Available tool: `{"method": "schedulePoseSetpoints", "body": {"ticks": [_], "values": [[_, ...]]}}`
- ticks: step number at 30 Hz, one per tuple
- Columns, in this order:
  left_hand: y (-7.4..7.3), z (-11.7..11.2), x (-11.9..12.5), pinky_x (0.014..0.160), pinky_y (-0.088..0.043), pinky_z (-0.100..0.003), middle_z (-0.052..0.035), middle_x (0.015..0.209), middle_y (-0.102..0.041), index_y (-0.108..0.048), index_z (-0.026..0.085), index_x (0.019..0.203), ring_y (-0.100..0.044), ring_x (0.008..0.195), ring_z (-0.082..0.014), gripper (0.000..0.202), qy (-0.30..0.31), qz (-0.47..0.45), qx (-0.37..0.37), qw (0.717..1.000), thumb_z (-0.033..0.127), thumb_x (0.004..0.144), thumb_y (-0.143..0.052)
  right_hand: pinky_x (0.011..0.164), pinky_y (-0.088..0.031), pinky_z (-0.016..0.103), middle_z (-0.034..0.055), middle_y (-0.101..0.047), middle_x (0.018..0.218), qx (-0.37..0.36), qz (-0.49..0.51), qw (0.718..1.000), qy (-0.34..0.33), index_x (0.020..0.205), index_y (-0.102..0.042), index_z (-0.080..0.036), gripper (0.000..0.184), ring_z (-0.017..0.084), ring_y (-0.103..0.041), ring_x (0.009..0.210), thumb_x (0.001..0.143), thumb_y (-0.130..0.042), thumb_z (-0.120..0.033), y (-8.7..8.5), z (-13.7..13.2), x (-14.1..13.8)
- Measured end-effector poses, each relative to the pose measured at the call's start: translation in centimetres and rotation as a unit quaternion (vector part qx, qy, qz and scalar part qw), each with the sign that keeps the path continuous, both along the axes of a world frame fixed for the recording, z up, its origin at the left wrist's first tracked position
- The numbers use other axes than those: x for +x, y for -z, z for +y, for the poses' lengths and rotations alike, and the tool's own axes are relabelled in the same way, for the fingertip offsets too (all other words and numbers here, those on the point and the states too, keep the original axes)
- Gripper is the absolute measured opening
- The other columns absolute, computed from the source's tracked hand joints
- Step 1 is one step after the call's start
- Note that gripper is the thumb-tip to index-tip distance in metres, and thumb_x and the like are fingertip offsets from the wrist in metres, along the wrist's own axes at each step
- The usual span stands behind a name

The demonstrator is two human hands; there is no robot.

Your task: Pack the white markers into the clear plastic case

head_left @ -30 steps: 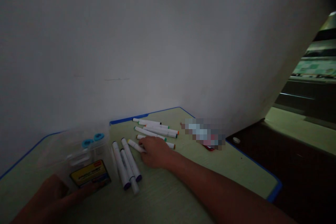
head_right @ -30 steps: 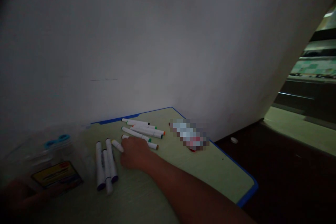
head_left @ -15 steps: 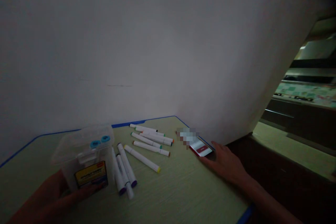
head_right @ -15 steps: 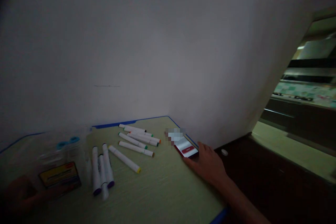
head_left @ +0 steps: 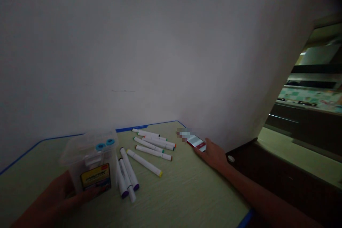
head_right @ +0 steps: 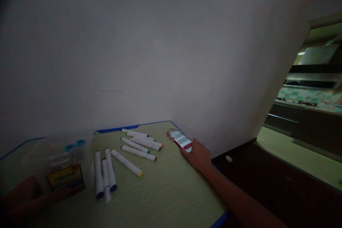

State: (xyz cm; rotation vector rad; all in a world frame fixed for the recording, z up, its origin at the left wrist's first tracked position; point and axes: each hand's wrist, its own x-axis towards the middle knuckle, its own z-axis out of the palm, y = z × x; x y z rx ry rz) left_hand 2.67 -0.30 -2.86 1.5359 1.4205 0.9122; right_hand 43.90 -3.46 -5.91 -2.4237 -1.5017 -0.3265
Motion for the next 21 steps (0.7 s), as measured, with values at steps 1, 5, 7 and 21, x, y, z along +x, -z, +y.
{"method": "schedulePoseSetpoints", "body": {"ticks": [1, 5, 7, 21], "values": [[-0.1, 0.0, 0.0, 0.078, -0.049, -0.035, 0.0071, 0.072, -0.070, -0.063, 0.028, 0.078, -0.064, 0.080, -0.0245, 0.037, -0.002, 0.003, 0.001, 1.000, 0.048, 0.047, -0.071, 0.063, -0.038, 0.032, 0.0138, -0.060, 0.085, -0.001, -0.006, 1.000, 0.007, 0.093, -0.050, -0.012, 0.050, 0.027, -0.057, 0.079, 0.074, -0.041, -0.057, 0.0, 0.1, -0.1], [0.0, 0.1, -0.4, 0.078, -0.049, -0.035, 0.0051, 0.078, -0.070, -0.062, 0.027, 0.080, -0.064, 0.080, -0.0248, 0.038, 0.040, -0.001, -0.004, 0.999, 0.046, 0.048, -0.071, 0.065, -0.039, 0.033, 0.0158, -0.060, 0.088, -0.001, -0.010, 1.000, 0.007, 0.104, -0.046, -0.009, 0.056, 0.028, -0.057, 0.082, 0.074, -0.041, -0.057, 0.1, 0.2, -0.4], [0.3, 0.1, -0.4, 0.080, -0.048, -0.035, 0.0058, 0.076, -0.070, -0.062, 0.028, 0.082, -0.064, 0.079, -0.0241, 0.039, 0.037, -0.014, -0.001, 0.999, 0.047, 0.049, -0.071, 0.066, -0.039, 0.033, 0.0157, -0.060, 0.088, -0.006, -0.005, 1.000, 0.005, 0.105, -0.046, -0.009, 0.057, 0.028, -0.057, 0.082, 0.075, -0.041, -0.057, 0.2, 0.3, -0.3], [-1.6, -1.2, -0.1, 0.082, -0.049, -0.036, -0.0079, 0.101, -0.065, -0.057, 0.017, 0.097, -0.059, 0.094, -0.0252, 0.042, 0.135, -0.085, -0.014, 0.987, 0.035, 0.061, -0.068, 0.080, -0.036, 0.031, 0.0109, -0.055, 0.102, 0.137, 0.049, 0.938, -0.314, 0.111, -0.047, -0.012, 0.039, 0.021, -0.049, 0.095, 0.078, -0.045, -0.033, -4.6, 2.2, -10.7]]}}
